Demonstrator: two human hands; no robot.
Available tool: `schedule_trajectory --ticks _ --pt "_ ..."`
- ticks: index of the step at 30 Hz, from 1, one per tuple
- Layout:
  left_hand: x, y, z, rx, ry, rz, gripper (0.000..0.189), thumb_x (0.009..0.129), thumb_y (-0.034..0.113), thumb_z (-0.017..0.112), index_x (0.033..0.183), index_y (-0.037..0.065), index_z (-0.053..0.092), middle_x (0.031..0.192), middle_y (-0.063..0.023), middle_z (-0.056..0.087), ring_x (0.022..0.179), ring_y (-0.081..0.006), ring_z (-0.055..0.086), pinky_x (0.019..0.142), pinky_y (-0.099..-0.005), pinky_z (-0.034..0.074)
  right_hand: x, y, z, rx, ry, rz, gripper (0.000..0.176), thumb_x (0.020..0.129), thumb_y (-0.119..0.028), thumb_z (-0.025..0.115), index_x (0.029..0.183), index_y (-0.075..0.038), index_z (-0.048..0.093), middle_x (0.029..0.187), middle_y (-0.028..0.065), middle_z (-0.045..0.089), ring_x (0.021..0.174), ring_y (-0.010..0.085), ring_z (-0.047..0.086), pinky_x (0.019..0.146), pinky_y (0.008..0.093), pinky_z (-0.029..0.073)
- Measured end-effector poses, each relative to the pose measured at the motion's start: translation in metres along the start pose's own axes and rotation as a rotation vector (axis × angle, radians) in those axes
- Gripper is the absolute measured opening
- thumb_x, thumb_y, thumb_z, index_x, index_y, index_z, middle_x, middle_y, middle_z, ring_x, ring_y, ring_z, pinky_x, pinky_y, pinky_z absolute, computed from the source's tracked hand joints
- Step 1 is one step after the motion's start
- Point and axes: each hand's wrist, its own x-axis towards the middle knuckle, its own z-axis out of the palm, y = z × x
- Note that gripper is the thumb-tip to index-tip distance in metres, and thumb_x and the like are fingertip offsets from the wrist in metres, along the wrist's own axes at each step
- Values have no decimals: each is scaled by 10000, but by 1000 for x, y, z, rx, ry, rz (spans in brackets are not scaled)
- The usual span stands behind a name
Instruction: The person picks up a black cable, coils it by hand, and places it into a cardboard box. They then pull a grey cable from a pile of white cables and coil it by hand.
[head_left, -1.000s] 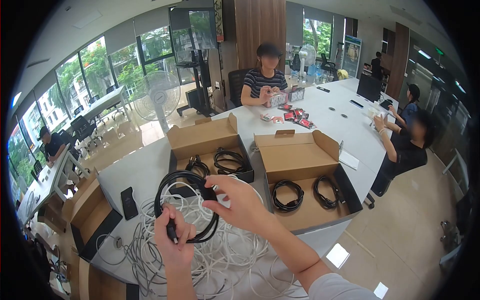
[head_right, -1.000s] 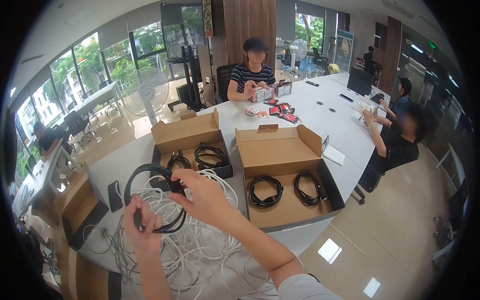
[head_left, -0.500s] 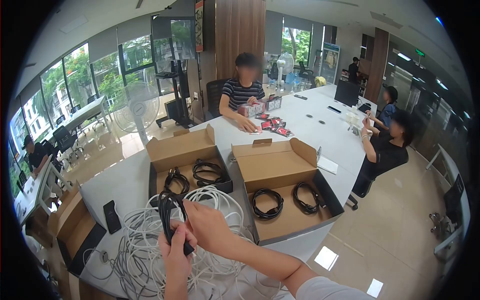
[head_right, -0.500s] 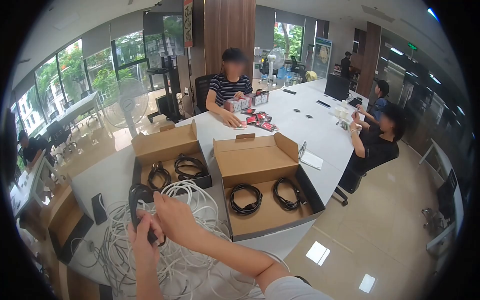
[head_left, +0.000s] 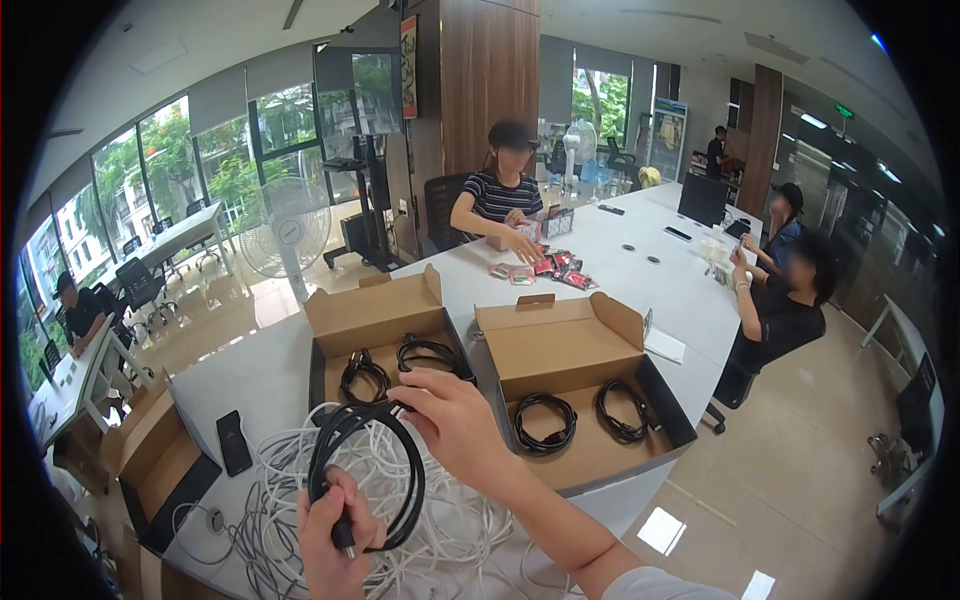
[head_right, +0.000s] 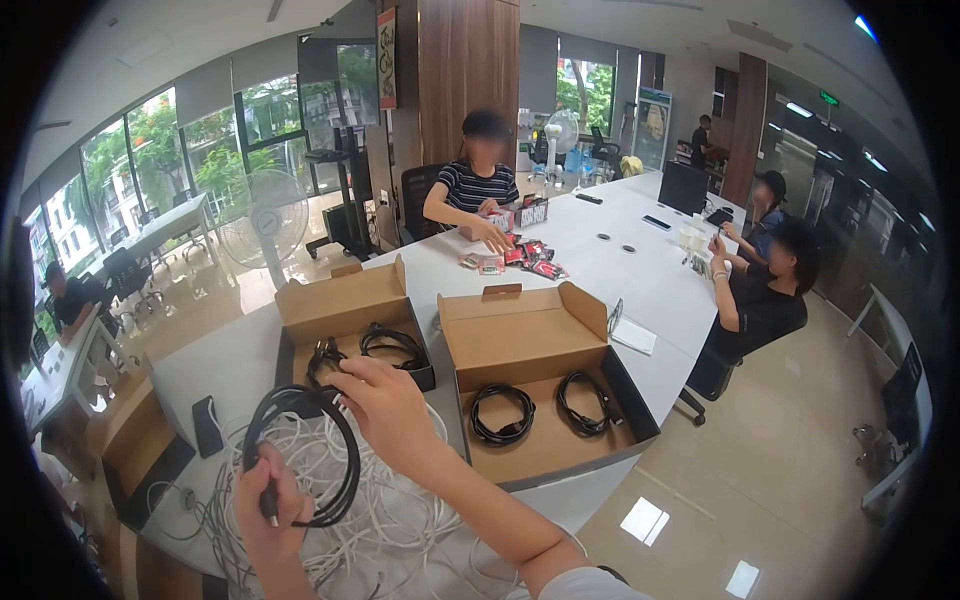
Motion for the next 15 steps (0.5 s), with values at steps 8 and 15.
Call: schedule_trajectory --ticks 8,15 --pt "-6 10 -10 -265 -140 6 170 989 216 308 900 84 367 468 11 333 291 -57 190 330 -252 156 -10 3 31 457 -108 104 452 707 -141 776 1138 -118 642 822 65 555 765 210 551 658 320 455" --pt "6 13 -25 -463 -167 43 170 1002 185 272 905 77 361 470 13 307 303 -49 232 343 -236 158 -6 -5 14 937 -352 241 606 838 101 522 1399 -93 401 964 67 677 817 133 672 730 222 503"
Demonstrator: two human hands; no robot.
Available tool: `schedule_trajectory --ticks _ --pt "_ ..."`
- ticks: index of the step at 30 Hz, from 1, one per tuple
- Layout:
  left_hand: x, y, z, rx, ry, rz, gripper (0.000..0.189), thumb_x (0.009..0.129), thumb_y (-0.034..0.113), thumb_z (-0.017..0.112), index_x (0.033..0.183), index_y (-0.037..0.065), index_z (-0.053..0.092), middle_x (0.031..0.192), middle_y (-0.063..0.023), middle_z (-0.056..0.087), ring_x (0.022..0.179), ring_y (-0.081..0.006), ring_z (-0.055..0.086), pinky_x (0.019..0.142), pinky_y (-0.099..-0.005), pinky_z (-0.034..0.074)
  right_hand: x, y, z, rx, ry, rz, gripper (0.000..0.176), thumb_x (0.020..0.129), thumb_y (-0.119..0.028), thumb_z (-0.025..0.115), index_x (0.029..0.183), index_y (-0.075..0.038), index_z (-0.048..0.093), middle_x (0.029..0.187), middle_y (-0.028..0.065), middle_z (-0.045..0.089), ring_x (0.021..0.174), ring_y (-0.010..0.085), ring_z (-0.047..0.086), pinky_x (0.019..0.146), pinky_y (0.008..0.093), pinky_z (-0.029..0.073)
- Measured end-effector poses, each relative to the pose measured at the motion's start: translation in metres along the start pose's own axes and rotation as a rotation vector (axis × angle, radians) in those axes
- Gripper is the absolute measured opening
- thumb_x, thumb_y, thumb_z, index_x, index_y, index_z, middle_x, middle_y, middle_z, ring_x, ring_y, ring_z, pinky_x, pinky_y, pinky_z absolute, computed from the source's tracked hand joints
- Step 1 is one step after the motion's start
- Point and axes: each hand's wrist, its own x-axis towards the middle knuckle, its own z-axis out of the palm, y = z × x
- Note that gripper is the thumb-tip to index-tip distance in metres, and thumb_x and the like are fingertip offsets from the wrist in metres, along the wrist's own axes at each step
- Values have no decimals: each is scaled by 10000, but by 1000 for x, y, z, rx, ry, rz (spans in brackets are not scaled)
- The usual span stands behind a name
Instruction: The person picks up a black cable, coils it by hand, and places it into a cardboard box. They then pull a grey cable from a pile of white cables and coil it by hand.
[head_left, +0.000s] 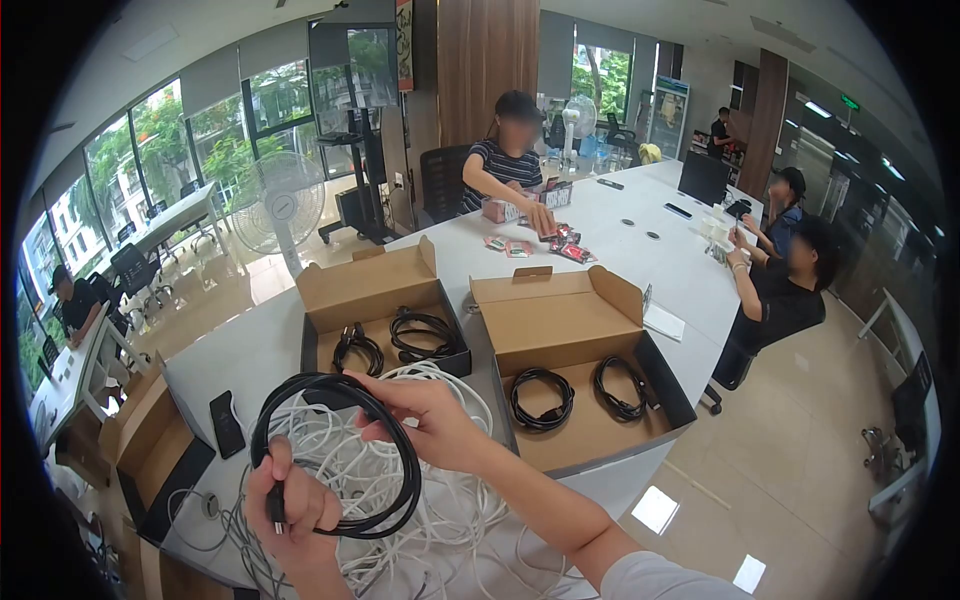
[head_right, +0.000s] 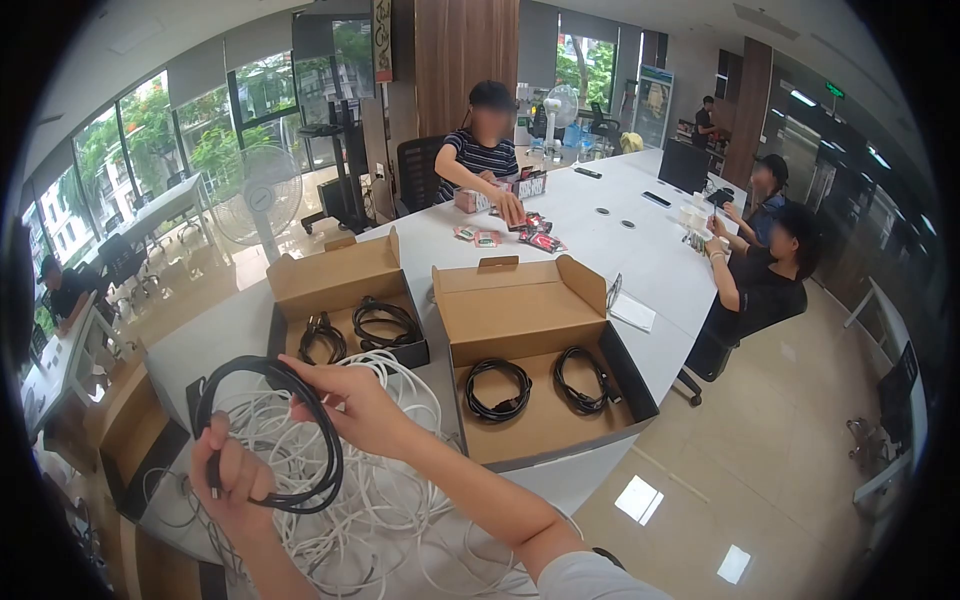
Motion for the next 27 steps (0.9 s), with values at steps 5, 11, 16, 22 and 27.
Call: schedule_trajectory --ticks 5,11,16,22,27 --pt "1 -5 -1 157 0 40 161 994 181 307 891 76 372 450 26 296 300 -47 221 339 -234 151 -5 -18 -13 170 -150 -10 571 876 102 411 1422 -50 338 1095 104 646 937 150 638 833 252 493" --pt "4 -8 6 513 219 120 194 949 229 433 821 86 408 432 50 285 302 -46 195 344 -236 148 -2 2 -15 352 -202 38 567 834 103 319 1391 11 368 1196 116 597 1103 173 553 977 277 392" --pt "7 -15 6 690 235 238 223 922 229 490 785 62 437 438 45 292 322 -49 195 360 -236 154 -1 -3 -19 523 -248 71 571 789 69 316 1349 33 424 1230 119 577 1112 163 524 997 289 367" --pt "3 -27 6 870 352 363 196 945 133 477 802 -1 475 512 13 349 399 -41 263 385 -228 178 -4 -2 -27 658 -295 101 405 917 12 377 1310 72 452 1315 214 505 1252 289 474 1087 370 314" --pt "-2 -26 8 1101 413 369 172 935 138 495 846 -10 508 590 11 428 455 -35 331 417 -207 222 0 -5 -16 701 -145 195 396 964 -55 338 1342 3 442 1282 180 533 1196 256 525 1031 334 376"
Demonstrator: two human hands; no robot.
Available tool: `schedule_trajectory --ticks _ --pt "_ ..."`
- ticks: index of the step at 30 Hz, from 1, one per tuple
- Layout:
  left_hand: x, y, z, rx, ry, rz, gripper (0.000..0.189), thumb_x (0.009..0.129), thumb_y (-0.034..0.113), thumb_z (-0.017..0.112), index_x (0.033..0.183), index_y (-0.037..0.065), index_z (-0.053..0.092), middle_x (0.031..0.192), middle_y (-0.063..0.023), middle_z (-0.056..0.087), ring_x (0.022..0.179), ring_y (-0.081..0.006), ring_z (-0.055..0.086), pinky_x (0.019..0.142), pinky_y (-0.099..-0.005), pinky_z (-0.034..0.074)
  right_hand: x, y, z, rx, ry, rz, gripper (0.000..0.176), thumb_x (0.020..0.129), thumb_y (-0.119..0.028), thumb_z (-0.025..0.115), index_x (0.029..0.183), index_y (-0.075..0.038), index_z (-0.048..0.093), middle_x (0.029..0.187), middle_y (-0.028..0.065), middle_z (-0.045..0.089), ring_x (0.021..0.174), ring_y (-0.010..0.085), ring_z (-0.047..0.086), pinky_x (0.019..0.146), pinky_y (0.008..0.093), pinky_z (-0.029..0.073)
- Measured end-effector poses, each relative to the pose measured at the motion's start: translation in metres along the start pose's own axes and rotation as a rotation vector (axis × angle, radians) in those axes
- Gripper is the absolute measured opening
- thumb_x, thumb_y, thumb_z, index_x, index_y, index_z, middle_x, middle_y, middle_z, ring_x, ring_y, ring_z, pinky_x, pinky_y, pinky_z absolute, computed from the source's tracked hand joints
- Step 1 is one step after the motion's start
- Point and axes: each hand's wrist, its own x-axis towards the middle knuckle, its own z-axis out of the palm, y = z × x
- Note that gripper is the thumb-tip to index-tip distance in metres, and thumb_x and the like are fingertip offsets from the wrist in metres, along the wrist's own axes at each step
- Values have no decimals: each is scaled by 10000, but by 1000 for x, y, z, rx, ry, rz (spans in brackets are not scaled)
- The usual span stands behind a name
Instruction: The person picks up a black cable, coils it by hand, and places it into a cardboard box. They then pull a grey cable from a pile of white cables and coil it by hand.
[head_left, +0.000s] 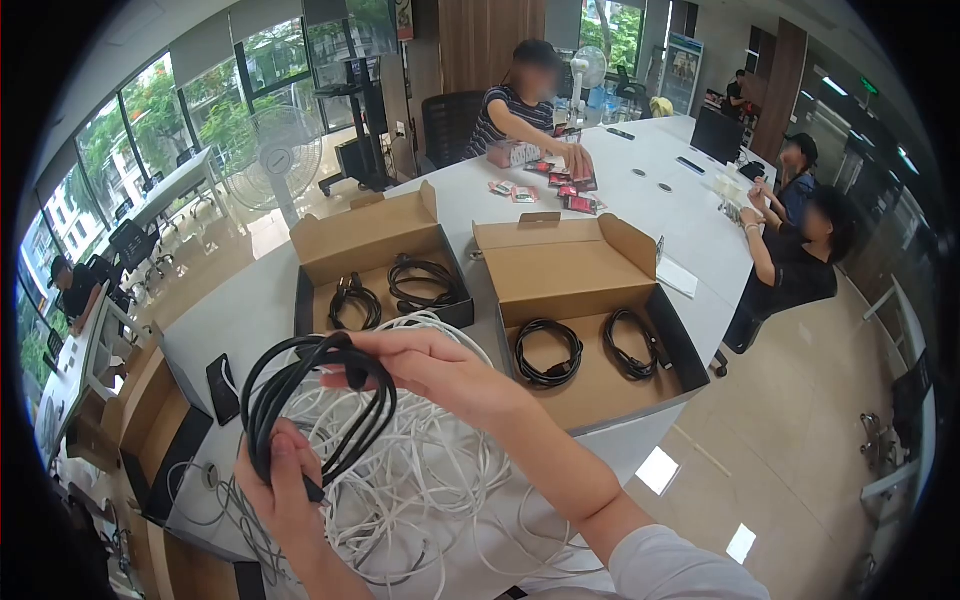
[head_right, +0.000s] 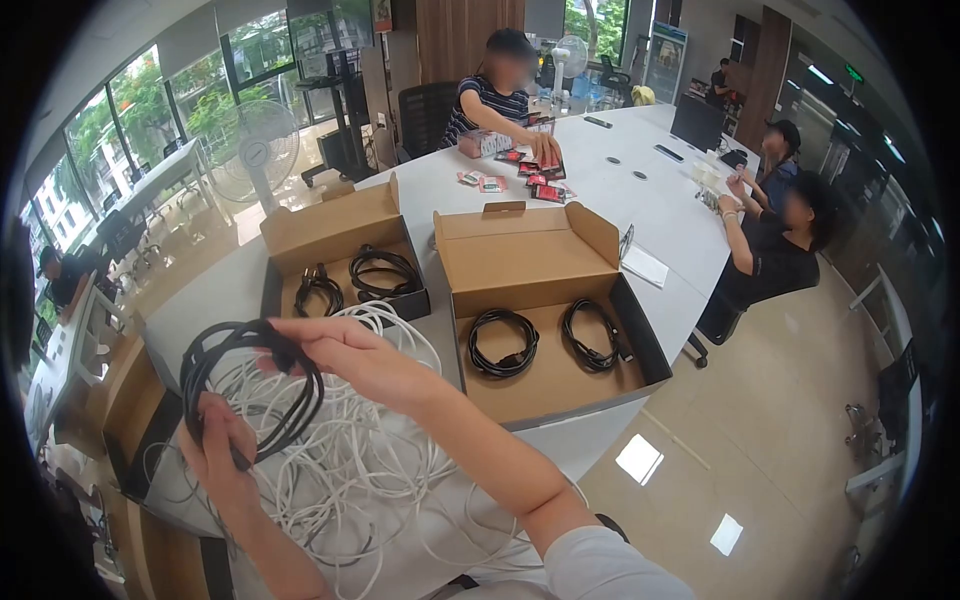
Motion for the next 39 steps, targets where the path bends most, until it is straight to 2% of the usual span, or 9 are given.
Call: schedule_trajectory --ticks 5,8,9,13,20,28,33,36,39 --pt "-10 0 23 215 -154 -164 175 914 182 544 839 26 568 658 26 485 556 -31 392 486 -211 281 12 25 11 -46 355 -61 367 1025 -199 296 1360 -93 402 1061 35 613 989 100 580 789 229 424" --pt "-12 7 28 142 -474 -217 223 903 226 589 900 4 604 674 15 498 576 -56 405 527 -214 304 10 32 8 -120 320 -119 389 1034 -296 277 1327 -75 405 1039 100 596 984 127 576 874 264 435" --pt "-12 5 26 63 -512 -221 263 894 256 603 918 -6 607 680 9 502 586 -62 412 536 -215 308 13 36 11 -196 376 -215 378 1027 -358 294 1224 -83 463 849 4 563 697 45 508 626 194 402" --pt "-6 9 11 -135 -619 -300 428 848 370 656 966 -40 615 700 -15 514 618 -79 433 564 -223 316 6 28 18 -149 414 -64 428 1006 -450 296 1099 -76 483 692 -16 531 551 19 398 468 170 303" --pt "-7 7 1 -272 -614 -293 599 807 488 671 932 -96 622 689 -62 543 555 -96 447 502 -237 304 3 22 22 -238 296 15 618 981 -547 233 740 -67 537 571 -8 506 464 45 404 423 202 311" --pt "-5 -6 -4 -463 -363 -155 555 829 476 657 758 -62 539 535 -93 522 410 -107 437 399 -232 280 2 16 24 -114 226 155 676 953 -608 210 703 -61 519 607 33 533 514 97 473 468 219 371" --pt "7 -7 -11 -438 -298 -78 472 802 305 710 925 -98 498 419 -27 439 315 -96 381 375 -239 270 -1 8 29 -73 211 237 689 944 -633 220 636 -71 475 528 12 442 459 98 420 434 226 312" --pt "14 -2 -12 -391 -490 -30 457 898 338 583 1098 -47 441 433 56 381 335 -57 265 405 -231 211 -4 2 29 -29 209 276 732 932 -657 163 604 -73 458 508 8 415 438 91 398 427 226 296" --pt "13 -6 -15 -584 -419 -112 509 758 208 736 1041 -125 475 439 -35 477 305 -102 407 356 -240 290 -7 1 28 -135 176 249 780 899 -701 111 584 -73 448 504 -3 395 425 84 385 423 224 288"
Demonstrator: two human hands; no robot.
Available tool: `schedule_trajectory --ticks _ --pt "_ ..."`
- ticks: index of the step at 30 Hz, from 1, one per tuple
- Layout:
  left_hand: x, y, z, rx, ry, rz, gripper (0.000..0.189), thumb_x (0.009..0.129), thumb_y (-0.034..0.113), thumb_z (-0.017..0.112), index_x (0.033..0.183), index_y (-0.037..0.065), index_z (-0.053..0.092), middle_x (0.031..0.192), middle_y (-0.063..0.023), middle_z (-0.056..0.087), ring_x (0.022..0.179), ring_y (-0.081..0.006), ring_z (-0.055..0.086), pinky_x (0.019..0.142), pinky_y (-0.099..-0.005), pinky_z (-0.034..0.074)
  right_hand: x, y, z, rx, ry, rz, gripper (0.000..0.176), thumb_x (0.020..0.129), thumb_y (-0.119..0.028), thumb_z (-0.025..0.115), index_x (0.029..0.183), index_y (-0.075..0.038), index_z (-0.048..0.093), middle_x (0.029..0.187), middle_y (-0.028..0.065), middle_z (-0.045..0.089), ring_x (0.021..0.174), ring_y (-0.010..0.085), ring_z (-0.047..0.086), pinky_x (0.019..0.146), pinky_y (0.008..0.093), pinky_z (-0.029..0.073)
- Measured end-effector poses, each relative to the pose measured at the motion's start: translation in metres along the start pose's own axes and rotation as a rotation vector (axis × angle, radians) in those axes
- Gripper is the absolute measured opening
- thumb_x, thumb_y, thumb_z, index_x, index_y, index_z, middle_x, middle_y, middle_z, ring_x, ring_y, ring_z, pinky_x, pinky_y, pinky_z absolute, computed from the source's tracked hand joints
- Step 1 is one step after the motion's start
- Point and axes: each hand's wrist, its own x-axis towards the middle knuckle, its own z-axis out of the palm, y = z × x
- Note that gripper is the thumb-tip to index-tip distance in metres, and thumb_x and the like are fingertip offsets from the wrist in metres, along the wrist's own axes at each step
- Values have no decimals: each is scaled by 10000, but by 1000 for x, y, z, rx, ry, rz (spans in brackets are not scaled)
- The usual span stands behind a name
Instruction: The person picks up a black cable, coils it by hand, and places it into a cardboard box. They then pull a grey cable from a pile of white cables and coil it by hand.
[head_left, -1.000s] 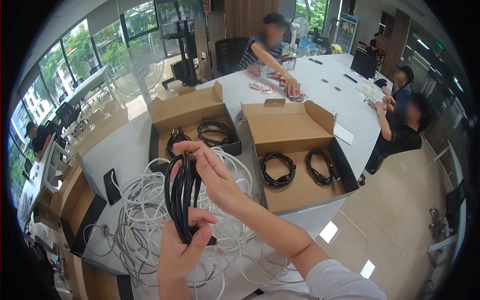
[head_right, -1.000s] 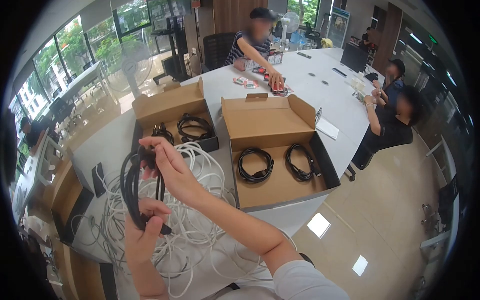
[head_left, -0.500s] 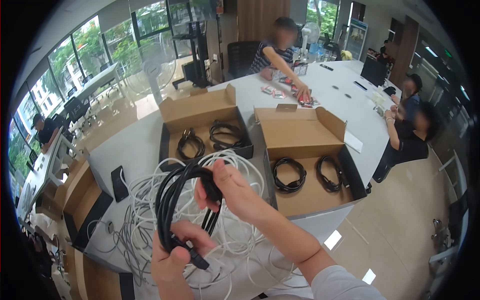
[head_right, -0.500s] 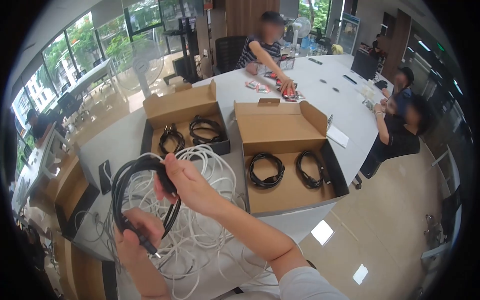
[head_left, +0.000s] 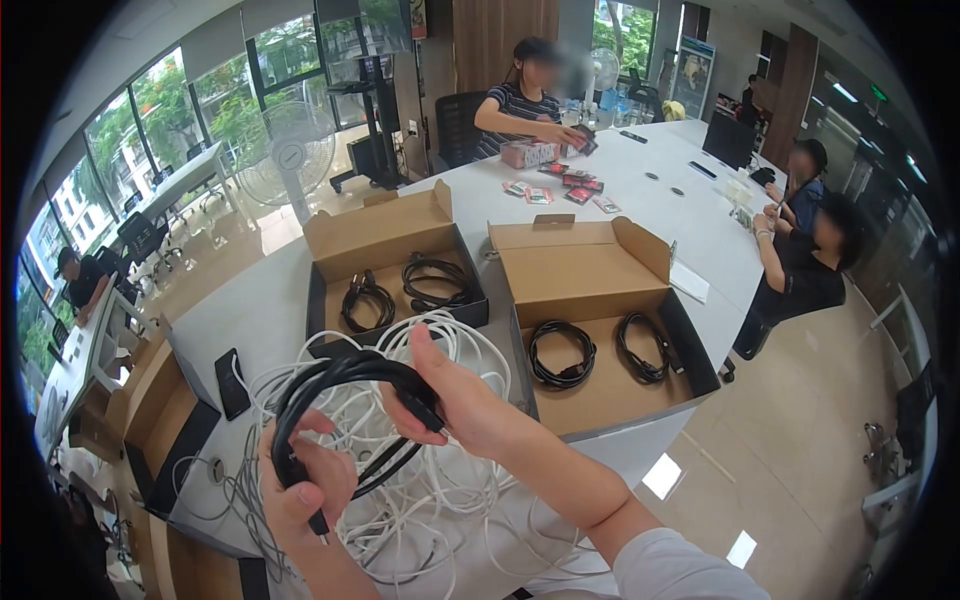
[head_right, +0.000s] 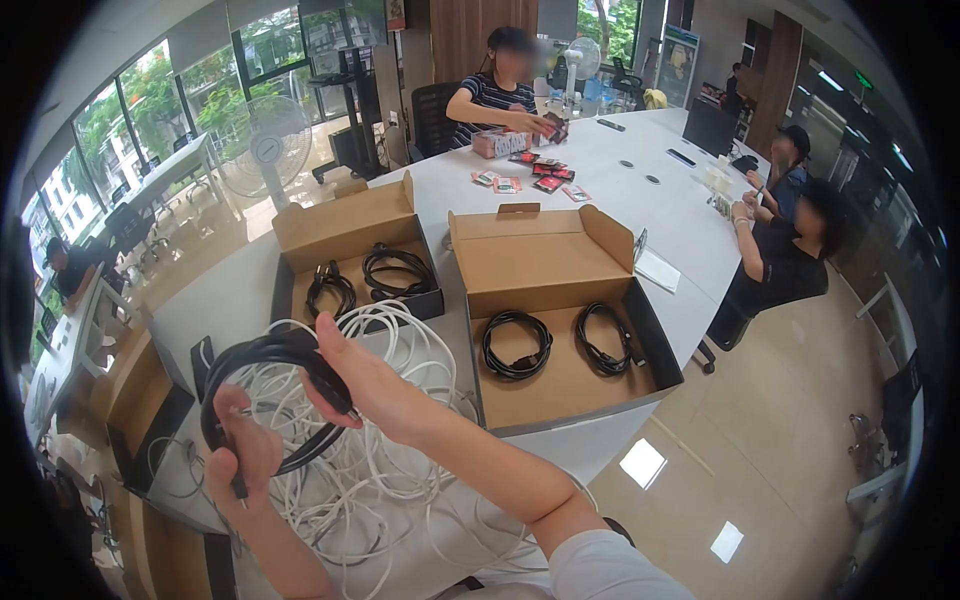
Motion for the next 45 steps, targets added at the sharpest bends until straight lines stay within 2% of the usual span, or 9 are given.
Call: schedule_trajectory --ticks 3,10,14,18,21,27,33,40,45 --pt "-7 -3 -7 -70 12 36 514 749 197 740 1055 -117 472 443 -36 483 304 -101 408 352 -244 290 1 4 -2 10 -97 -68 812 856 -747 86 598 -71 455 507 -12 386 414 80 373 417 224 282" --pt "-4 -15 16 16 245 203 198 877 171 552 942 2 472 414 24 348 308 -72 277 404 -244 251 -10 -11 -3 23 -194 -153 752 785 -786 394 738 -44 511 544 -26 428 452 20 392 400 173 255" --pt "-1 -15 8 -17 -8 225 311 955 157 401 1182 -13 529 459 28 364 366 -59 301 452 -230 259 -16 -17 0 163 -235 -114 389 874 -440 624 846 -64 528 573 -71 400 481 6 338 429 179 224" --pt "-2 -16 7 -19 89 221 279 958 146 380 1136 -4 534 456 27 369 354 -64 292 439 -237 267 -18 -24 8 66 -165 -73 348 741 -276 758 916 -44 565 673 -48 481 575 20 401 513 179 276" --pt "-3 -19 22 -29 271 153 139 924 166 446 959 32 450 423 36 353 352 -66 285 439 -250 268 -24 -31 4 -22 -207 -7 368 709 -255 788 915 -41 571 706 -36 500 600 16 412 512 174 276" --pt "3 -26 26 -44 168 51 161 903 200 487 928 42 468 420 16 330 340 -89 280 407 -228 268 -27 -37 9 37 -242 -62 306 722 -132 763 949 -35 581 714 -56 503 606 10 414 524 170 280" --pt "0 -18 31 19 399 -46 186 885 208 502 911 28 463 434 22 338 363 -95 263 448 -252 242 -20 -31 5 -186 40 -56 289 757 -95 727 1005 -78 578 702 -95 431 606 0 368 520 167 257" --pt "-11 -30 41 248 -206 -369 105 755 21 678 847 -30 688 674 -56 633 564 -78 551 521 -203 401 5 1 -15 -346 321 -287 294 814 -89 684 1024 -66 480 742 -40 507 615 19 392 528 195 329" --pt "-10 -23 42 207 -262 -338 93 743 1 676 831 -30 680 667 -65 639 541 -68 537 501 -205 382 1 -5 -8 -637 313 -244 316 786 -159 734 964 -45 499 652 -31 469 585 54 412 532 223 364"
